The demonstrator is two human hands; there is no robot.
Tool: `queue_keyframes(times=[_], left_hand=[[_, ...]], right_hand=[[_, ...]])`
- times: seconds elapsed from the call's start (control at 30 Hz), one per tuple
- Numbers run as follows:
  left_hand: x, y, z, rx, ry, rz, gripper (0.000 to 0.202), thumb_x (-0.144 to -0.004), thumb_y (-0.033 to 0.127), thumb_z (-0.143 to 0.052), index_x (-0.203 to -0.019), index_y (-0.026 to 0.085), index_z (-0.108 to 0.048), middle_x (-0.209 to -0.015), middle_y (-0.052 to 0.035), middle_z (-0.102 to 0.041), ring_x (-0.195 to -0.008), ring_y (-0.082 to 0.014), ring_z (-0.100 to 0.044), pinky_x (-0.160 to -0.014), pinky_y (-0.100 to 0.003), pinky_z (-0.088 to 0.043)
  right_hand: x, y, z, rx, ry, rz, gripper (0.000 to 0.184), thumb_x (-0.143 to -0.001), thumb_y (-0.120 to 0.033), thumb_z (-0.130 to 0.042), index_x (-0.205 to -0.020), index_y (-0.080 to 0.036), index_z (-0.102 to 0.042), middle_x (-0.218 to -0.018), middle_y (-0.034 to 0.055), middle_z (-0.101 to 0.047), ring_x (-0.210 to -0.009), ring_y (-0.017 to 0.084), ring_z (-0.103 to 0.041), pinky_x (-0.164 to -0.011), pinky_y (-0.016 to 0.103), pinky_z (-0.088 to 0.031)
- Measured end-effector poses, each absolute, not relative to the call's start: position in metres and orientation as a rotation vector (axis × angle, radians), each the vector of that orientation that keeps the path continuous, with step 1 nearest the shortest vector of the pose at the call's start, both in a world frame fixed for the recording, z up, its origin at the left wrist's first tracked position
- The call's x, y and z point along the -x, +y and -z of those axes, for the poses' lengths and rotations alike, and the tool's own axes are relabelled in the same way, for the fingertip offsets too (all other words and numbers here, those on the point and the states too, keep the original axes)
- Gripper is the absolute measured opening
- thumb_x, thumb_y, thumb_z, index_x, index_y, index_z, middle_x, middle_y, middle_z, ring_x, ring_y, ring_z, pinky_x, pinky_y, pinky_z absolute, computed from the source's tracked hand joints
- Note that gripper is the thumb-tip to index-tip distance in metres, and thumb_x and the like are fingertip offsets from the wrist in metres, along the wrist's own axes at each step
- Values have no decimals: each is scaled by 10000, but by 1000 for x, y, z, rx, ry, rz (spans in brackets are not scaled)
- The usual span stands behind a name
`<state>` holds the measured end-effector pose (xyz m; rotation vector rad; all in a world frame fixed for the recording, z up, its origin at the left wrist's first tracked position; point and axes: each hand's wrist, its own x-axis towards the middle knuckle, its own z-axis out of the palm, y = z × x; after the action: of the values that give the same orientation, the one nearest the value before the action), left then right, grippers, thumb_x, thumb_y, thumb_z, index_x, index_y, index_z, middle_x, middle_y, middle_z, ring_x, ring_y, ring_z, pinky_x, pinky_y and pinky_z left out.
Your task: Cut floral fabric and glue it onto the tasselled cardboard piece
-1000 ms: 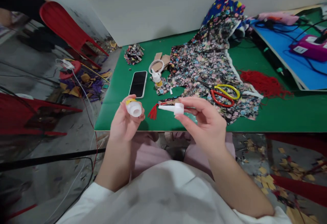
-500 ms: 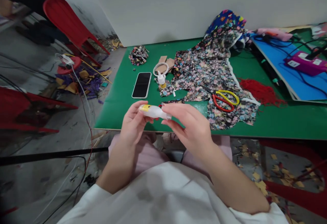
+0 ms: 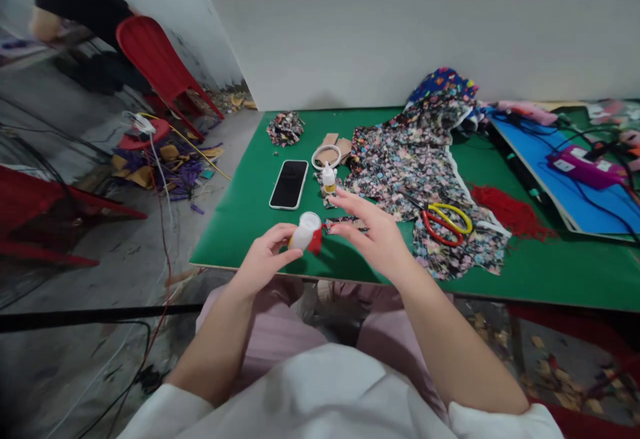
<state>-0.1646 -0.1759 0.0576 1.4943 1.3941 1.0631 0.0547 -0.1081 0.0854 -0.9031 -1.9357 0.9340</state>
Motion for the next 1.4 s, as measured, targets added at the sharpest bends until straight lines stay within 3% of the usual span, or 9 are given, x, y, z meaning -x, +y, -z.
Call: queue_keyframes(times=[0.17, 0.23, 0.47, 0.67, 0.83, 0.93, 1.0, 1.17, 1.4], left_hand=[[231, -94, -48, -1520, 1716, -1260, 441, -685, 362, -679, -1058, 143, -595, -1013, -71, -644, -897, -185, -593, -844, -311, -449], [257, -51, -45, -1591, 1951, -1108, 401, -730, 372, -624, -1058, 144, -594, -1008, -68, -660, -884, -178, -600, -825, -295, -449], [297, 25, -23, -1638, 2167, -921, 317, -697, 324, -642, -945, 128, -632, -973, -113, -671, -891, -242, -606, -814, -336, -431], [290, 10, -28, -1734, 2236, -918, 339, -738, 339, -610, -1013, 139, -607, -999, -96, -652, -921, -239, -589, -823, -330, -430], [272, -28, -59, -2152, 2264, -1007, 329, -771, 323, -591, -1057, 161, -608, -996, -86, -613, -958, -229, -541, -874, -347, -407], [257, -56, -77, -2427, 2273, -950, 286, -781, 287, -586, -1050, 197, -623, -968, -75, -600, -952, -242, -523, -877, -389, -396], [247, -73, -86, -2483, 2294, -929, 287, -783, 272, -588, -1060, 206, -619, -980, -76, -591, -976, -248, -508, -908, -413, -377], [237, -101, -88, -2431, 2277, -1008, 279, -769, 272, -624, -1041, 207, -626, -972, -59, -604, -1002, -239, -514, -947, -415, -363], [244, -112, -77, -2123, 2195, -1334, 294, -763, 298, -648, -1043, 211, -632, -981, -49, -621, -951, -201, -556, -875, -359, -430]], right_hand=[[-52, -76, -54, 1168, -1749, -927, 345, -814, -431, -536, -1078, -229, -629, -1127, 60, -638, -995, 205, -610, -892, 387, -482], [-51, -68, -42, 1268, -1760, -923, 353, -805, -442, -536, -1066, -224, -631, -1133, 68, -633, -962, 210, -618, -860, 394, -495], [-48, -47, -25, 1311, -1862, -797, 340, -818, -422, -518, -1085, -232, -608, -1132, 61, -633, -1034, 211, -588, -917, 415, -460], [-43, -46, -34, 1268, -1860, -637, 320, -835, -410, -511, -1078, -226, -609, -1072, 66, -654, -966, 205, -614, -863, 404, -486], [-18, -43, -87, 1006, -1979, -276, 256, -841, -326, -536, -1068, -235, -610, -1016, 54, -664, -962, 196, -602, -866, 374, -476], [15, -25, -116, 752, -2225, -157, 352, -807, -352, -587, -1129, -210, -589, -1108, 81, -636, -1060, 215, -562, -916, 379, -453], [37, -14, -125, 673, -2409, -138, 420, -797, -345, -602, -1189, -201, -556, -1205, 96, -589, -1122, 239, -531, -930, 402, -443], [56, -10, -124, 713, -2634, -123, 362, -792, -216, -606, -1146, -136, -593, -1011, 110, -674, -924, 237, -626, -771, 362, -501], [20, -16, -129, 831, -2450, -244, 273, -784, -252, -615, -1054, -212, -635, -919, 34, -698, -806, 182, -639, -705, 300, -496]])
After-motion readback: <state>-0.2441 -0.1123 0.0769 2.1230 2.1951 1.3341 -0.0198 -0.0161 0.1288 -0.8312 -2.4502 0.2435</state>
